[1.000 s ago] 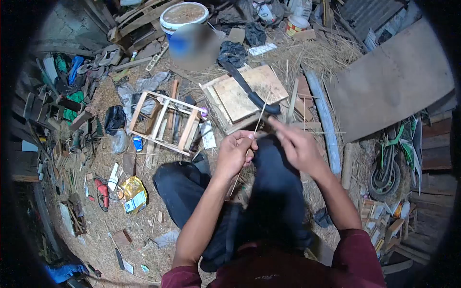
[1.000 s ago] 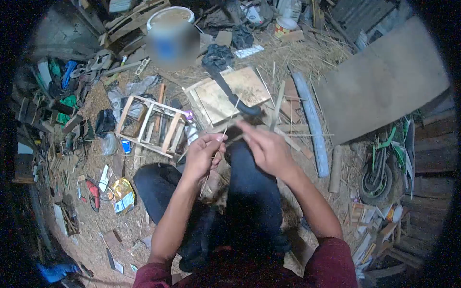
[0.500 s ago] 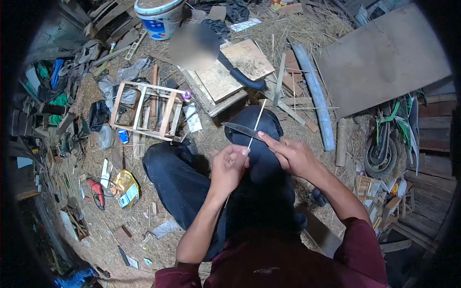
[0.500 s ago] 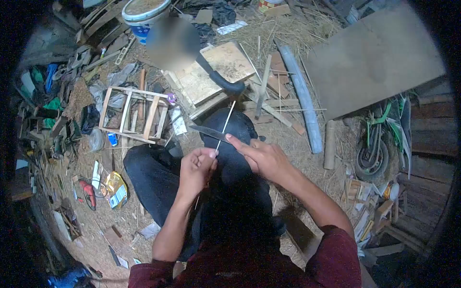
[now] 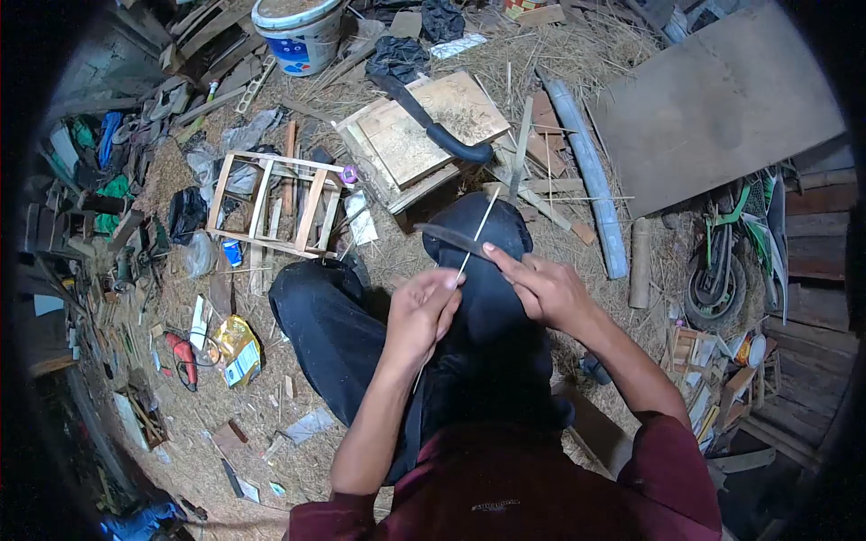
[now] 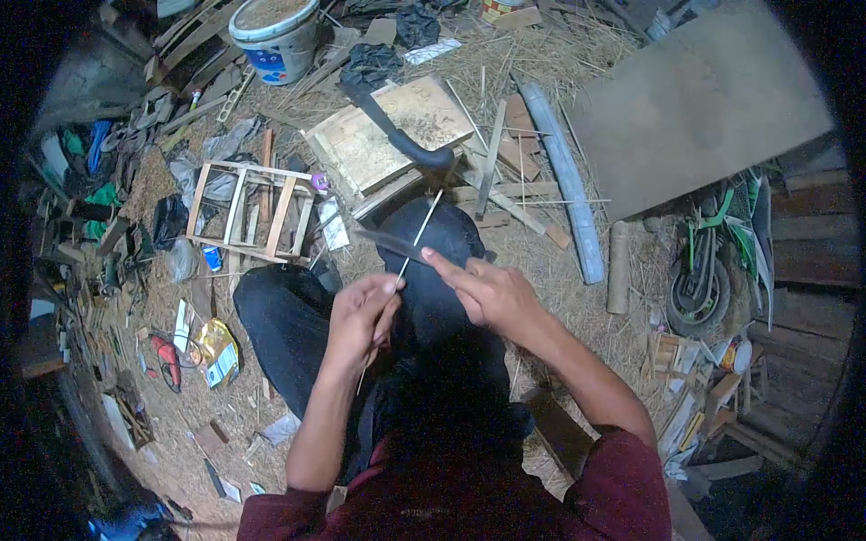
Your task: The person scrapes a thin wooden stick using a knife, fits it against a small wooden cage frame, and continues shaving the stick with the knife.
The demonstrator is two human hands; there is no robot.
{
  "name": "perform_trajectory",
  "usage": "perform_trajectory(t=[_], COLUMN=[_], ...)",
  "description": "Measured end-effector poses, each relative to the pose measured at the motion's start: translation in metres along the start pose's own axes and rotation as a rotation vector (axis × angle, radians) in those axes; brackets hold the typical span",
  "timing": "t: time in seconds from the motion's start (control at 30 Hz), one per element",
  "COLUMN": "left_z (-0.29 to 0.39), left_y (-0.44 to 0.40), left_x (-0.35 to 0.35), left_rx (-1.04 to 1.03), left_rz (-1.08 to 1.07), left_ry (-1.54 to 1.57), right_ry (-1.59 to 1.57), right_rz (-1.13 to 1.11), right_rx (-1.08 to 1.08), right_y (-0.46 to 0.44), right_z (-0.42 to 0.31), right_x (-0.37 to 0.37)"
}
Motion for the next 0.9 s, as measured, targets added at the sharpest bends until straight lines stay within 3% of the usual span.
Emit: perform_trajectory(t=[0.23,0.37,0.53,0.63,0.9], left_z=[-0.007,-0.027,0.0,-0.002,-0.021], left_y=[-0.012,0.019,-0.021,-0.023,0.011], left_x=[-0.012,0.005,-0.013,-0.015,0.0], left_rx=[0.13,0.13,0.09,0.114,0.143], left_rz=[-0.042,0.003,-0.007,-0.037,0.004], left_ry=[0.05,0.118,0.077,0.072,0.186], right_ry=[0.012,-0.022,-0.078,-0.073,0.107], right_rz=[0.016,0.034,-0.097,-0.046,-0.066], right_rx=[-0.062,-0.036,0.028,0.007,-0.052], right_y=[-0.003,-0.003,-0.005,-0.004,0.001], right_z=[0.013,0.012,-0.002,0.004,-0.003], right_x=[0.009,0.013,0.006,0.007,-0.001])
Point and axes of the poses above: each hand's wrist, its own y-axis away from the middle knuckle, its own x-axis out of the back of the hand, z = x × y, the point moved 10 cm from there along -y, towards the middle knuckle, and after that the axes turned 6 degrees about x, right-handed, at the moved point
